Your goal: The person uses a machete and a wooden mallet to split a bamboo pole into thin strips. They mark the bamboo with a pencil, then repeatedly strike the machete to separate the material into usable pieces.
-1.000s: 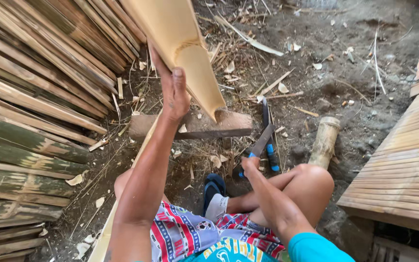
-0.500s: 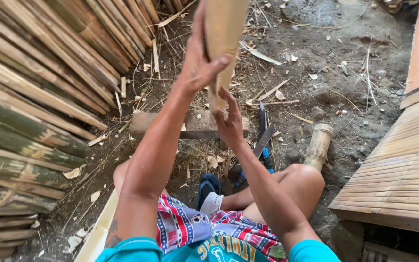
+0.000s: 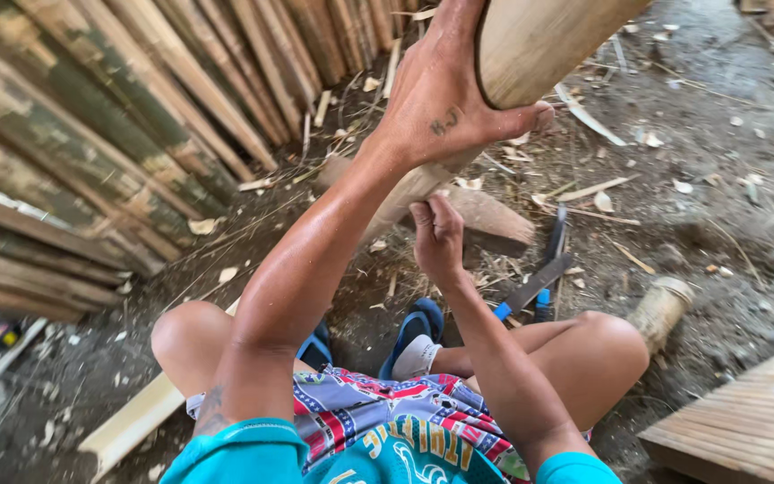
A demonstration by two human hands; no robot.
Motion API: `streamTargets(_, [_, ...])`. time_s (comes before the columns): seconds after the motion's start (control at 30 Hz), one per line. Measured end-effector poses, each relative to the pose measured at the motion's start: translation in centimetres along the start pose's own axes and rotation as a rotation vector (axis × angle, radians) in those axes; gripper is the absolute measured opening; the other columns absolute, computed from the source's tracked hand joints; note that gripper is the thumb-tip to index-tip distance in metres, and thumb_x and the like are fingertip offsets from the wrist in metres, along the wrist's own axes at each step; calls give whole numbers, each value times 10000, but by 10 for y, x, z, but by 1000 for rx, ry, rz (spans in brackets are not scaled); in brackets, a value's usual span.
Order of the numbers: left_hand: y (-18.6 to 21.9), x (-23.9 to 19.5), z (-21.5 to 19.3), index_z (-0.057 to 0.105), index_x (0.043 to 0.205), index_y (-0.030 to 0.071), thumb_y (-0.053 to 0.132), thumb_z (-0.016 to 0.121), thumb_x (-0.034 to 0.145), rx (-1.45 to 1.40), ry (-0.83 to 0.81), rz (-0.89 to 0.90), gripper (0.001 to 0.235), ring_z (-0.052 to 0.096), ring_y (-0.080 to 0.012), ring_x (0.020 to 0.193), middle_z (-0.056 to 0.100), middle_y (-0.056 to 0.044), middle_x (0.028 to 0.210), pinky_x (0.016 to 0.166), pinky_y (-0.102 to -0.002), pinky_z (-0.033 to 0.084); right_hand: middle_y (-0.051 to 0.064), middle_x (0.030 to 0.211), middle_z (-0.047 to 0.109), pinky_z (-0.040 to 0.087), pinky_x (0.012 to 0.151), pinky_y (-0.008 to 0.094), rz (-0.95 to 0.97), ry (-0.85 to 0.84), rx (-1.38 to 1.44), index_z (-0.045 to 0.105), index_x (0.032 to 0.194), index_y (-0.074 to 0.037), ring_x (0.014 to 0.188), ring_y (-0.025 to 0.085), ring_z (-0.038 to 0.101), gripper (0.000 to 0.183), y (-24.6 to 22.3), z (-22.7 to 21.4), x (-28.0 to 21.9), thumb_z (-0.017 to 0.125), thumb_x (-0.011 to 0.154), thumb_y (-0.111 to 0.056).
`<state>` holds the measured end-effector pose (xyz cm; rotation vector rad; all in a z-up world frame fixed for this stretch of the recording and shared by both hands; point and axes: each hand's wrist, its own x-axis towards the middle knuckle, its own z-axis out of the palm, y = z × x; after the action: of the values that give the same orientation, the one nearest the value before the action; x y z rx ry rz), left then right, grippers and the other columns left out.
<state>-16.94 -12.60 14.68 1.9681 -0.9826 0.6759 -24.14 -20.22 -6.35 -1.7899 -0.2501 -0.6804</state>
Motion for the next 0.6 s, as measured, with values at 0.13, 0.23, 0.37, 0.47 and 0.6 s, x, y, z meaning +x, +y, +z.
streamTargets(0.13, [-36, -45, -27, 272, 1559, 170, 519, 1007, 692, 195, 37, -95, 1189, 667, -364, 1203, 552, -183, 1453, 1048, -500, 566, 52, 1019, 694, 543, 806, 298, 50, -199, 359, 672, 1158, -30, 923, 189, 642, 173, -6, 28, 9, 571, 1085, -149])
streamTargets(0.23, [-77, -100, -55, 188, 1608, 191, 436, 1001, 625, 301, -17, -139, 1298, 604, -418, 1221, 519, -211, 1396, 1048, -536, 520, 44, 1078, 762, 617, 834, 315, 449, -52, 626, 649, 1256, -105, 973, 168, 734, 324, 6, 10, 31, 476, 1078, -314])
streamTargets(0.37, [-129, -189, -81, 222, 1598, 257, 415, 980, 611, 374, -212, -299, 1254, 568, -410, 1251, 511, -183, 1410, 1120, -524, 484, 138, 1300, 671, 553, 1019, 443, 305, 90, 968, 609, 1421, -71, 1201, 268, 640, 622, 30, -21, 62, 525, 1069, -577])
streamTargets(0.47, [-161, -263, -91, 235, 1582, 245, 447, 956, 616, 448, -318, -322, 1222, 510, -395, 1332, 466, -168, 1470, 1141, -527, 439, 174, 1430, 557, 518, 1107, 623, 310, 197, 1110, 463, 1463, -97, 1376, 347, 535, 864, 48, -34, 75, 538, 916, -762])
streamTargets(0.6, [-195, -338, -106, 177, 1612, 252, 519, 931, 600, 592, -604, -610, 1290, 393, -377, 1427, 350, -154, 1565, 1199, -542, 303, 134, 1639, 254, 247, 1204, 724, 775, 269, 1062, 139, 1617, -197, 1526, 379, 255, 991, 85, -2, 49, 495, 883, -760])
